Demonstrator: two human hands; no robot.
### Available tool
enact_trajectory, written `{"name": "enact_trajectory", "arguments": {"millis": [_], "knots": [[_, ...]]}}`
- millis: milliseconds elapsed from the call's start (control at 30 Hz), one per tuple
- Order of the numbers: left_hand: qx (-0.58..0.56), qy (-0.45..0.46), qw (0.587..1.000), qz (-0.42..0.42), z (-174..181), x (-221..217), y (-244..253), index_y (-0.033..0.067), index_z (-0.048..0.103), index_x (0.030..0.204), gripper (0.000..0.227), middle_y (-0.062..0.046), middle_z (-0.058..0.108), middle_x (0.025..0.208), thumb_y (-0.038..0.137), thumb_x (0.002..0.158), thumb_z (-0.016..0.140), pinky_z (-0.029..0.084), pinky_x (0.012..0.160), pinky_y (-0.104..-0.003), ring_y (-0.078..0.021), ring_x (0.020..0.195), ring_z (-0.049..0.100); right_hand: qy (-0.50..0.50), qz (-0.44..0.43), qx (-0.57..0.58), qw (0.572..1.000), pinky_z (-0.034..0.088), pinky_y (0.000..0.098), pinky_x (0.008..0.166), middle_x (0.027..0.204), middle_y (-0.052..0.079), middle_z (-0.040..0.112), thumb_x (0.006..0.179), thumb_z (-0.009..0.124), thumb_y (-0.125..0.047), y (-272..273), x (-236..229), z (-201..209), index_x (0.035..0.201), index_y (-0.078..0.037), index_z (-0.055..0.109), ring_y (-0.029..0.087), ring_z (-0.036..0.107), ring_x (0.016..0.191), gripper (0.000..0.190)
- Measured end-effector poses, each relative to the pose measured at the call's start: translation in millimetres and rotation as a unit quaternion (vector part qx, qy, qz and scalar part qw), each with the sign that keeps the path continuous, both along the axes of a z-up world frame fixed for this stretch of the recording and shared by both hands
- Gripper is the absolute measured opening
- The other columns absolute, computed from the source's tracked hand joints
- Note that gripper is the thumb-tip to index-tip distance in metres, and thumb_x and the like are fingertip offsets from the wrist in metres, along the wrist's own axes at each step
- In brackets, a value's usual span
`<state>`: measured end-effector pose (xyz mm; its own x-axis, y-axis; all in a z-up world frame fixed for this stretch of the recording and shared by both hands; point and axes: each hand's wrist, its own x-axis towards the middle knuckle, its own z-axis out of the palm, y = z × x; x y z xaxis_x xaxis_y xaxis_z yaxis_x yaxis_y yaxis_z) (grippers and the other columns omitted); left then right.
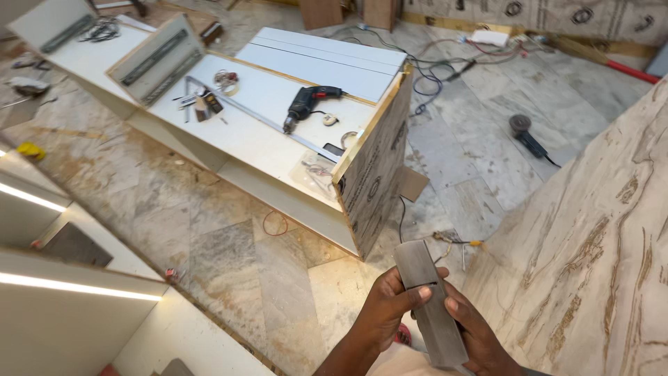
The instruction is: The person assembles a wooden cabinet by positioning panels, using a tape measure and utility knife to mark and cut edges, and applying edge banding to a vertical panel. They also handle a wooden ruler and a small red tool while working in a cluttered workshop.
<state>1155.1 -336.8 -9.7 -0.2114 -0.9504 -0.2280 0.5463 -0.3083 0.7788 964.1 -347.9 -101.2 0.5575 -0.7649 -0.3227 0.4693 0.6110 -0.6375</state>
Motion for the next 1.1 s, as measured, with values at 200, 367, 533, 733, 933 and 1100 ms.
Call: {"name": "enact_trajectory", "arguments": {"millis": [200, 367, 533, 733, 933, 1100], "knots": [[-0.049, -0.029, 0.990, -0.130, -24.3, 15.6, -66.4, -0.0013, 0.062, 0.136, 0.050, -0.004, 0.069, 0.113, 0.027, 0.097, 0.073, 0.048, 0.075, -0.024, -0.0093, 0.093, 0.061, 0.068, -0.100, 0.025, 0.992, 0.056, 0.0377, 0.079, 0.107, 0.015, 0.064, 0.081, 0.067, -0.046, -31.9, 8.6, -1.1, 0.153, -0.004, 0.042, 0.023, 0.065, 0.096, 0.087], [-0.231, -0.275, 0.921, -0.151, -41.4, 55.3, -136.3, -0.0019, 0.054, 0.132, 0.056, -0.013, 0.064, 0.123, 0.034, 0.096, 0.078, 0.053, 0.095, -0.039, -0.0239, 0.112, 0.063, 0.071, -0.168, -0.029, 0.983, 0.057, 0.0379, 0.074, 0.109, 0.021, 0.067, 0.084, 0.067, -0.048, -71.4, 11.2, -4.0, 0.145, 0.002, 0.045, 0.026, 0.068, 0.089, 0.082], [-0.419, -0.670, 0.610, 0.050, -48.2, 155.5, -228.6, -0.0002, 0.050, 0.139, 0.077, -0.024, 0.055, 0.141, 0.025, 0.077, 0.088, 0.045, 0.107, -0.051, -0.0415, 0.130, 0.053, 0.060, -0.251, -0.094, 0.961, 0.057, 0.0381, 0.075, 0.111, 0.025, 0.067, 0.091, 0.067, -0.046, -111.7, 18.4, 5.2, 0.146, 0.003, 0.046, 0.026, 0.068, 0.089, 0.077], [-0.298, -0.767, 0.560, -0.093, -68.4, 188.0, -297.2, 0.0004, 0.035, 0.150, 0.096, -0.023, 0.042, 0.150, 0.012, 0.068, 0.083, 0.042, 0.104, -0.053, -0.0389, 0.135, 0.043, 0.058, -0.301, -0.110, 0.945, 0.058, 0.0386, 0.073, 0.110, 0.026, 0.067, 0.094, 0.068, -0.045, -169.1, 31.7, 13.2, 0.146, 0.004, 0.047, 0.027, 0.068, 0.088, 0.075], [-0.300, -0.756, 0.576, -0.077, -94.5, 178.6, -355.4, 0.0000, 0.034, 0.151, 0.093, -0.022, 0.046, 0.146, 0.010, 0.069, 0.079, 0.042, 0.106, -0.051, -0.0404, 0.134, 0.045, 0.051, -0.302, -0.116, 0.945, 0.057, 0.0375, 0.072, 0.109, 0.023, 0.067, 0.094, 0.066, -0.045, -267.1, 24.7, 16.3, 0.144, 0.002, 0.049, 0.025, 0.068, 0.087, 0.071], [-0.256, -0.771, 0.579, -0.071, -102.2, 154.9, -412.5, -0.0008, 0.032, 0.151, 0.092, -0.023, 0.046, 0.148, 0.010, 0.071, 0.075, 0.049, 0.096, -0.051, -0.0387, 0.126, 0.053, 0.002, -0.267, -0.140, 0.953, 0.057, 0.0374, 0.072, 0.104, 0.024, 0.067, 0.098, 0.065, -0.045, -370.3, 7.6, 25.8, 0.137, 0.004, 0.053, 0.025, 0.068, 0.084, 0.064]]}}
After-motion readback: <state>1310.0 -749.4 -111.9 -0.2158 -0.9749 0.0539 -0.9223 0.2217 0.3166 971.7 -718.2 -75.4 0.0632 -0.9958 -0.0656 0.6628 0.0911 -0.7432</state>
